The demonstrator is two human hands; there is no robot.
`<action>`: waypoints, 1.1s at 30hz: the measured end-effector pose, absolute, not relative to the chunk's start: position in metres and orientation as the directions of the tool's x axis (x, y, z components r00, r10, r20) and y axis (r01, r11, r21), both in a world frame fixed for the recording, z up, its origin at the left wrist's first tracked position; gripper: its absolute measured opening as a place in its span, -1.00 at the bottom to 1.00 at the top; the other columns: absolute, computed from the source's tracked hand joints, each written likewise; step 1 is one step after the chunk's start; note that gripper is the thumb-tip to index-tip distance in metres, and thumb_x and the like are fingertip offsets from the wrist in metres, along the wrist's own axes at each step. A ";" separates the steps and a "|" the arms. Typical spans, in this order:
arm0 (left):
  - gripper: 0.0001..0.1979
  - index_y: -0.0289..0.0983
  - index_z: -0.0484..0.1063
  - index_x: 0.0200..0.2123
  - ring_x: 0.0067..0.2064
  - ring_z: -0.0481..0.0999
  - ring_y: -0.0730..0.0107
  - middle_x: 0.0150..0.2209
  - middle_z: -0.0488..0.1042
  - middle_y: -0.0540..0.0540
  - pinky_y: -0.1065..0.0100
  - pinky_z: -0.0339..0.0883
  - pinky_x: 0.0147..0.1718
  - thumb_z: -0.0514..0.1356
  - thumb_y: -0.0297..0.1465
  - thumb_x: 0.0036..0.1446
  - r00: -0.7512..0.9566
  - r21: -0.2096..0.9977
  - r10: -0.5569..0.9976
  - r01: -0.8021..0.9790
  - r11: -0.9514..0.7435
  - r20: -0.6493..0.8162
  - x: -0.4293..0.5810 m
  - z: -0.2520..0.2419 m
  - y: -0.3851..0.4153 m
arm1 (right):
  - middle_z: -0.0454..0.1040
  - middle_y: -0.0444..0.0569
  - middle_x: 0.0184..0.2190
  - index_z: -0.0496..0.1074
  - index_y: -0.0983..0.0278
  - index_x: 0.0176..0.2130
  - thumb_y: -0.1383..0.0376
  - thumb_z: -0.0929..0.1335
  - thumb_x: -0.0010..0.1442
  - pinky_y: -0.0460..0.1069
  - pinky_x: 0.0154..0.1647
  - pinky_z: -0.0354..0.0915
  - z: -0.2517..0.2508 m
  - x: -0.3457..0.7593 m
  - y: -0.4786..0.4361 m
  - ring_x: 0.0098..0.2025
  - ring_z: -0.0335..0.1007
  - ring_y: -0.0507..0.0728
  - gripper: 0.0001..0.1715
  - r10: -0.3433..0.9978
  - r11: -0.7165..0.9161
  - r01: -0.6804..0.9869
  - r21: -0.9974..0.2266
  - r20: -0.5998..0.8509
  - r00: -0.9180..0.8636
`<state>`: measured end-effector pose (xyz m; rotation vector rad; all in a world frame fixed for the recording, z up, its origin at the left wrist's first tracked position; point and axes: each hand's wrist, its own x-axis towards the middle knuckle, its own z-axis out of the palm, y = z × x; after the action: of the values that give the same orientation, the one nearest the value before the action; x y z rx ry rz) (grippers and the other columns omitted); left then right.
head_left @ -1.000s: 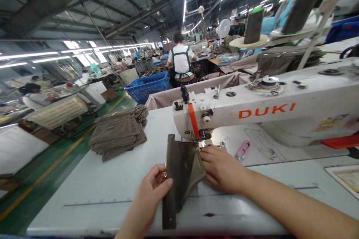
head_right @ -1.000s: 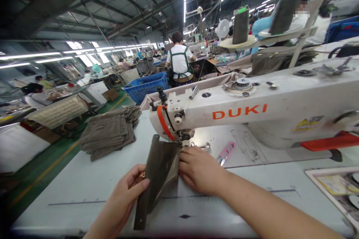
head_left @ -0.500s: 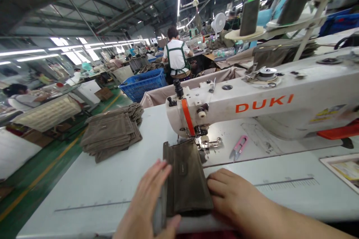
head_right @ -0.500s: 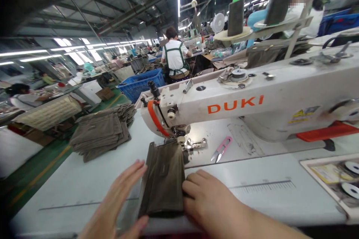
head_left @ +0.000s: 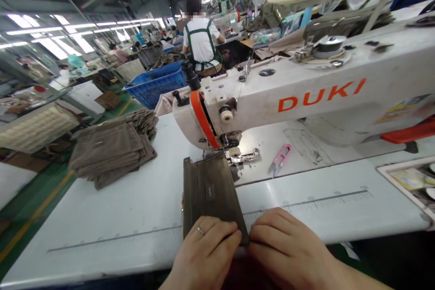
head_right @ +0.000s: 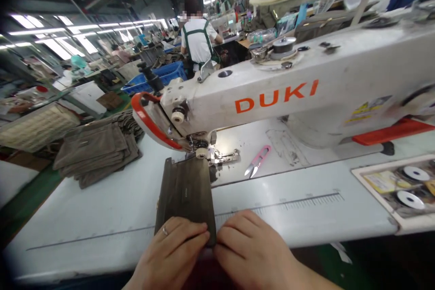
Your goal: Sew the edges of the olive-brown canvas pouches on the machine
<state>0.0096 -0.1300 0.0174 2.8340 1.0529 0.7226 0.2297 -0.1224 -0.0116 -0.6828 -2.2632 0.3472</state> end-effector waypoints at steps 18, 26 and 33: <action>-0.82 -0.33 0.45 -0.19 -0.26 0.43 0.36 -0.29 0.50 -0.12 0.38 0.41 -0.27 0.12 -0.63 0.21 0.518 0.469 0.727 0.556 -0.686 0.451 0.007 0.028 -0.130 | 0.44 -0.04 -0.40 0.45 0.26 -0.23 0.42 0.22 0.31 0.05 -0.25 0.24 -0.006 0.230 -0.121 -0.30 0.29 0.13 -0.77 0.599 0.797 0.409 -0.444 0.497 -0.628; -0.73 -0.25 0.48 -0.28 -0.37 0.46 0.39 -0.37 0.54 -0.03 0.37 0.44 -0.35 0.00 -0.54 0.32 0.522 0.177 0.635 0.676 -0.715 0.570 0.016 0.002 -0.131 | 0.42 -0.09 -0.48 0.47 0.28 -0.28 0.40 0.19 0.37 0.02 -0.32 0.22 -0.026 0.224 -0.113 -0.39 0.27 0.09 -0.70 0.486 0.870 0.386 -0.306 0.665 -0.568; -0.72 -0.29 0.44 -0.32 -0.42 0.45 0.44 -0.40 0.52 -0.04 0.45 0.43 -0.40 -0.03 -0.48 0.37 0.667 0.193 0.612 0.594 -0.781 0.424 0.011 0.021 -0.122 | 0.53 -0.09 -0.20 0.45 0.23 -0.36 0.39 0.25 0.35 -0.02 -0.18 0.29 -0.027 0.220 -0.112 -0.19 0.38 0.05 -0.72 0.482 0.865 0.409 -0.290 0.708 -0.516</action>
<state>0.0111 -0.1217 0.0206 2.8335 1.0259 0.7429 0.2203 -0.1116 -0.0266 -0.6418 -2.1796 0.1084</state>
